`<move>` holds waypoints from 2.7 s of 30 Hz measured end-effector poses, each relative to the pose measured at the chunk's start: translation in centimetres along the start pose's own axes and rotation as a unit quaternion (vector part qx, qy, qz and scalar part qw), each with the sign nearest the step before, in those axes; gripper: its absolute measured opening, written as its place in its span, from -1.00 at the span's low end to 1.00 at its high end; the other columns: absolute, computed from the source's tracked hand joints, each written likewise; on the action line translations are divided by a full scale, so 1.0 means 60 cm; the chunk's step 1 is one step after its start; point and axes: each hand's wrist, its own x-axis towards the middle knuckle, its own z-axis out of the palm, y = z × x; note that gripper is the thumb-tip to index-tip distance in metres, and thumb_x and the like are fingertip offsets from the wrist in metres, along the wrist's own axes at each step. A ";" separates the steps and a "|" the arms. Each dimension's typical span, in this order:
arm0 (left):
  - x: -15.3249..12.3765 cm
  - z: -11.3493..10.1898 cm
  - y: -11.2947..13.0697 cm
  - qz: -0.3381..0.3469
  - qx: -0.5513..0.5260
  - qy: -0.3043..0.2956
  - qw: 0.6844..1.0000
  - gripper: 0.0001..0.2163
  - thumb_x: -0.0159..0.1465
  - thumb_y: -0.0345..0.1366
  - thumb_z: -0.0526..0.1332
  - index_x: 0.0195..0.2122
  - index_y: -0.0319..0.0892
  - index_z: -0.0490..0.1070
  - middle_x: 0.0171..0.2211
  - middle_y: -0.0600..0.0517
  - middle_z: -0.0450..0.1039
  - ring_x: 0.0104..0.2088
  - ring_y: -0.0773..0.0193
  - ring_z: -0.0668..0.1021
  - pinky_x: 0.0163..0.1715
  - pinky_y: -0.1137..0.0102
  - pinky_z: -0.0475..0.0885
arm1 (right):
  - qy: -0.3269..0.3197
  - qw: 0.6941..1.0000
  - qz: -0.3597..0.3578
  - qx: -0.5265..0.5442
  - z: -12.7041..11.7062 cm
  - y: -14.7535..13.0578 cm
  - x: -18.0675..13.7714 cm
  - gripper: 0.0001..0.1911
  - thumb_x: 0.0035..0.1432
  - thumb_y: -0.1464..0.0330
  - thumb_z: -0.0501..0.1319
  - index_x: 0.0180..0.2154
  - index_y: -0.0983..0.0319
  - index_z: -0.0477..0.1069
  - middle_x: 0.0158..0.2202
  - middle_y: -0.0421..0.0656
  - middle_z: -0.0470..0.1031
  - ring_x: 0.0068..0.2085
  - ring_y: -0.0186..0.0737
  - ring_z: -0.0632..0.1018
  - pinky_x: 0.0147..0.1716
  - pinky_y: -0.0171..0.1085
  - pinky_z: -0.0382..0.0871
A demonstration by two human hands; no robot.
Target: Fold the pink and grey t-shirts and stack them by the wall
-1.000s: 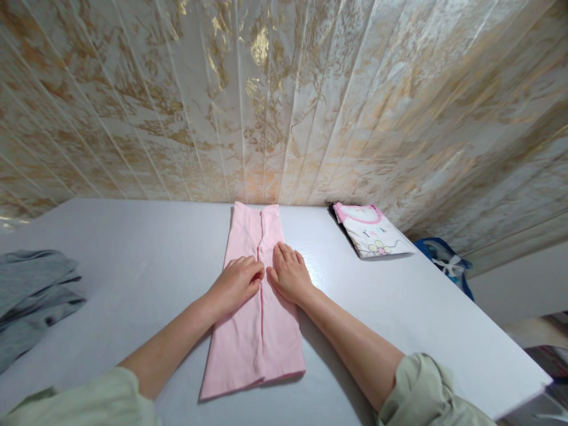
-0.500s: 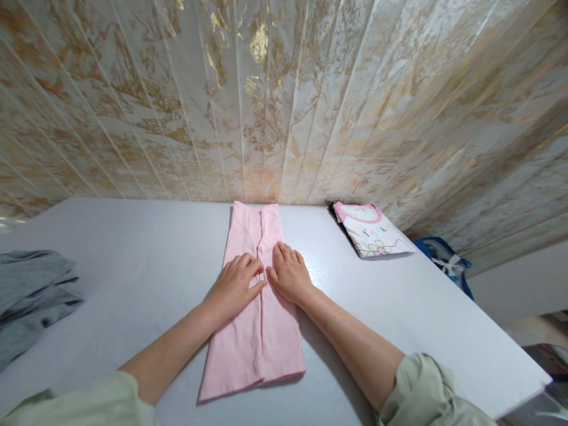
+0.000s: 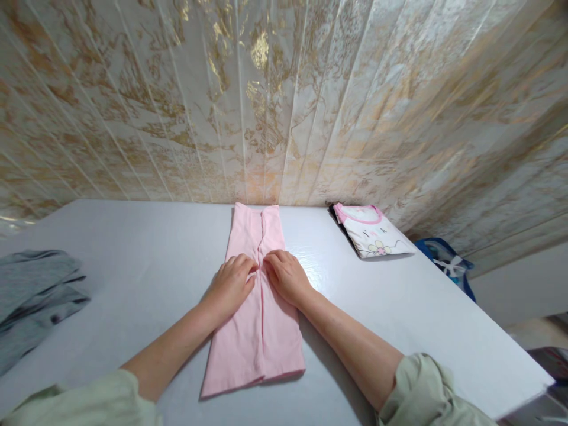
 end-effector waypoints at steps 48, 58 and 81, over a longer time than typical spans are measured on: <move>-0.143 -0.052 0.090 0.118 -0.068 -0.139 0.981 -0.76 0.36 -0.37 -0.01 -0.19 -0.11 0.46 -0.11 -0.03 0.42 -0.12 0.22 0.48 -0.06 0.30 0.38 | -0.134 0.982 -0.124 0.040 -0.101 -0.046 -0.173 -0.74 0.22 0.52 0.16 -0.11 0.16 0.49 -0.13 -0.14 0.49 -0.14 -0.23 0.48 -0.09 -0.23 0.29; -0.188 -0.043 0.107 0.105 -0.047 -0.125 0.985 -0.86 0.23 -0.34 0.17 -0.18 -0.12 0.34 -0.10 -0.03 0.41 -0.05 0.14 0.44 0.01 0.18 0.34 | -0.124 0.985 -0.107 0.056 -0.073 -0.087 -0.203 -0.95 0.19 0.45 0.22 -0.28 0.22 0.44 -0.28 -0.15 0.44 -0.24 -0.23 0.43 -0.23 -0.27 0.27; -0.126 0.013 0.052 0.023 0.130 -0.054 0.990 -0.44 0.33 -0.10 0.04 0.26 -0.35 0.18 0.31 -0.26 0.14 0.31 0.00 0.21 0.29 0.06 0.09 | -0.054 0.991 -0.118 0.037 -0.032 -0.050 -0.101 -0.57 0.27 0.45 0.09 0.17 0.30 0.31 0.17 0.02 0.36 0.15 -0.16 0.39 0.14 -0.16 0.28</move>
